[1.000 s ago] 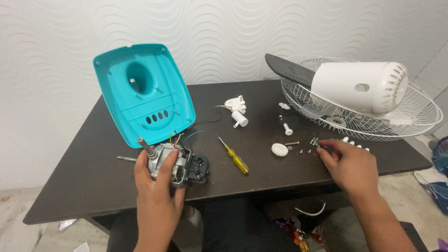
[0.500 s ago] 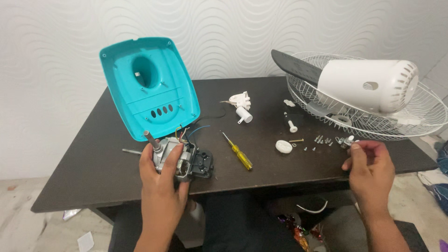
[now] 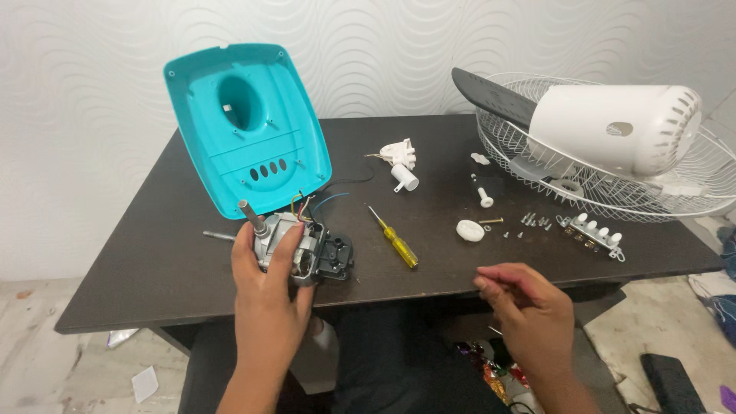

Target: The person assembles an electric fan motor by inserting screws and tightening them with a screwdriver. They repeatedly pick up screws, place them into the motor housing, and use a yellow-handled screwdriver to secure them. The person also handles a white plastic component and attaches it to the motor shaft.

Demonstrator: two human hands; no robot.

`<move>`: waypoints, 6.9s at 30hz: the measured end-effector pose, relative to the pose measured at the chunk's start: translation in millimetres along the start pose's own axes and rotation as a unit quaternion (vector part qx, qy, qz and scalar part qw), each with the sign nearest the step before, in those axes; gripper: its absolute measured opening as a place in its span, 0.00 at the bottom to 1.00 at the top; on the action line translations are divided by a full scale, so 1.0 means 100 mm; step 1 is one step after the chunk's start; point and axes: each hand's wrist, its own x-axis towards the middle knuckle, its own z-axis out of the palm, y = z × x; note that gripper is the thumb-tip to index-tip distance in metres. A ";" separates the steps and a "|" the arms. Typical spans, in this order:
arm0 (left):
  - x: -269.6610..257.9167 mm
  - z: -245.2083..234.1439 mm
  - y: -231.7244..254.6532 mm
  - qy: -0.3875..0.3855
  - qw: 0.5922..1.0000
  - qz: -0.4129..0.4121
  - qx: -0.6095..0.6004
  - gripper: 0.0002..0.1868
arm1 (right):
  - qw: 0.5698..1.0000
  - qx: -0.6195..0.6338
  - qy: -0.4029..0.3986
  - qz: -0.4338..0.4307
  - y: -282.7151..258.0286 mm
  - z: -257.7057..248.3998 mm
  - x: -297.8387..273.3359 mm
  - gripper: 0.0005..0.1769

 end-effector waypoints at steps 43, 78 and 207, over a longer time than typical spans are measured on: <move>-0.14 0.02 -0.19 0.062 0.997 0.029 -0.040 0.50 | 0.775 0.459 -0.246 0.357 -0.73 1.35 -0.58 0.08; -0.17 0.07 -0.24 0.092 0.993 0.047 -0.060 0.45 | 0.800 0.429 -0.203 0.368 -0.80 1.51 -0.65 0.14; -0.12 0.00 -0.15 0.084 0.995 0.045 -0.035 0.44 | 0.973 -0.123 -0.191 -0.041 -0.67 0.66 -0.24 0.14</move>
